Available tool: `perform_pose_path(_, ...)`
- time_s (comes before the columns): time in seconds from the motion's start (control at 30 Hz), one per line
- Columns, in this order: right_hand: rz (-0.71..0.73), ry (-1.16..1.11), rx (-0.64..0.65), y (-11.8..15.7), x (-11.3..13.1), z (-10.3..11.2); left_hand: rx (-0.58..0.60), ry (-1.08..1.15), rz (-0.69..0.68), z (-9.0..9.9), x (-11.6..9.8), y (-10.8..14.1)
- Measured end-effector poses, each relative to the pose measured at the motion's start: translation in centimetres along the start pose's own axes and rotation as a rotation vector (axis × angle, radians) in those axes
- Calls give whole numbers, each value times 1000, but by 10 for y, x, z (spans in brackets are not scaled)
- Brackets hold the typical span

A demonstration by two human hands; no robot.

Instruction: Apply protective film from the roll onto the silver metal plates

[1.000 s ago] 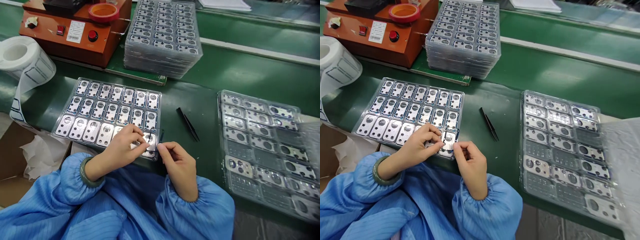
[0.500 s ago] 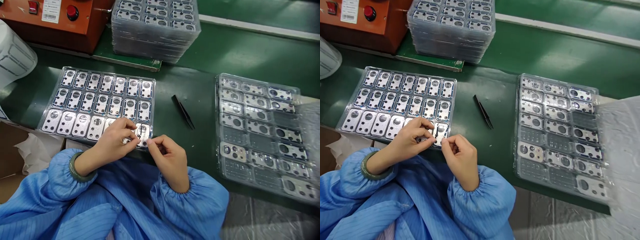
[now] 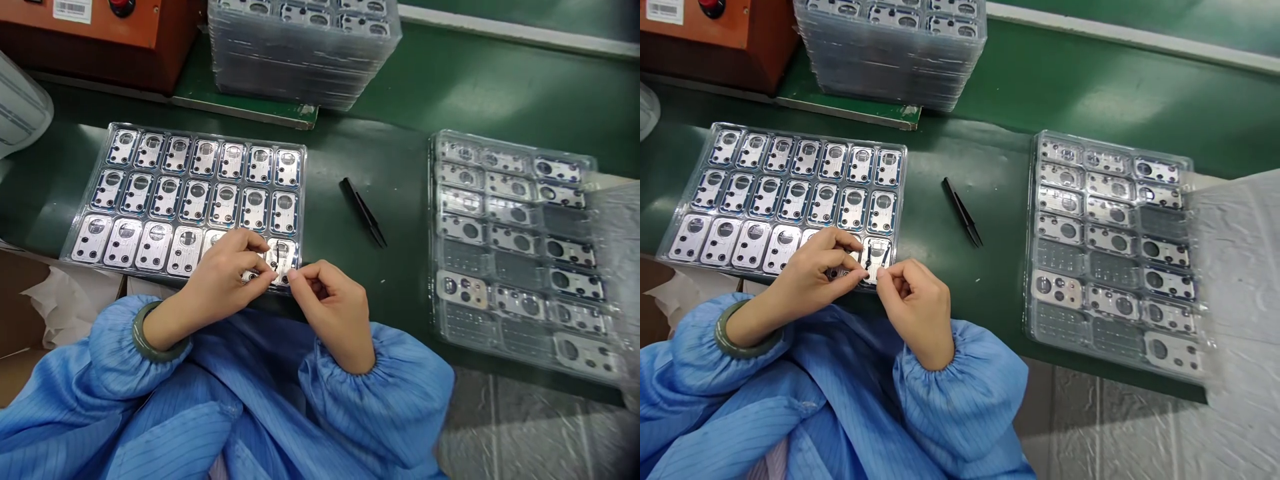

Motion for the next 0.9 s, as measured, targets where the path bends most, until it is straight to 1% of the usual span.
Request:
perform_pose_path(0.63, -7, 20, -12, 0, 1, 0, 46, -13, 25, -1, 0, 0)
perform_pose_path(0.9, 10, 41, -31, 1, 2, -1, 49, -42, -4, -2, 0, 0)
Point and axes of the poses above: each hand's wrist, its own y-axis away from the middle knuckle, its own z-axis out of the back of the hand, x = y × z, the point moved 5 cm from there along -y, towards the middle knuckle, and after that the axes turned 13 degrees about -z, right-handed, at the moved point
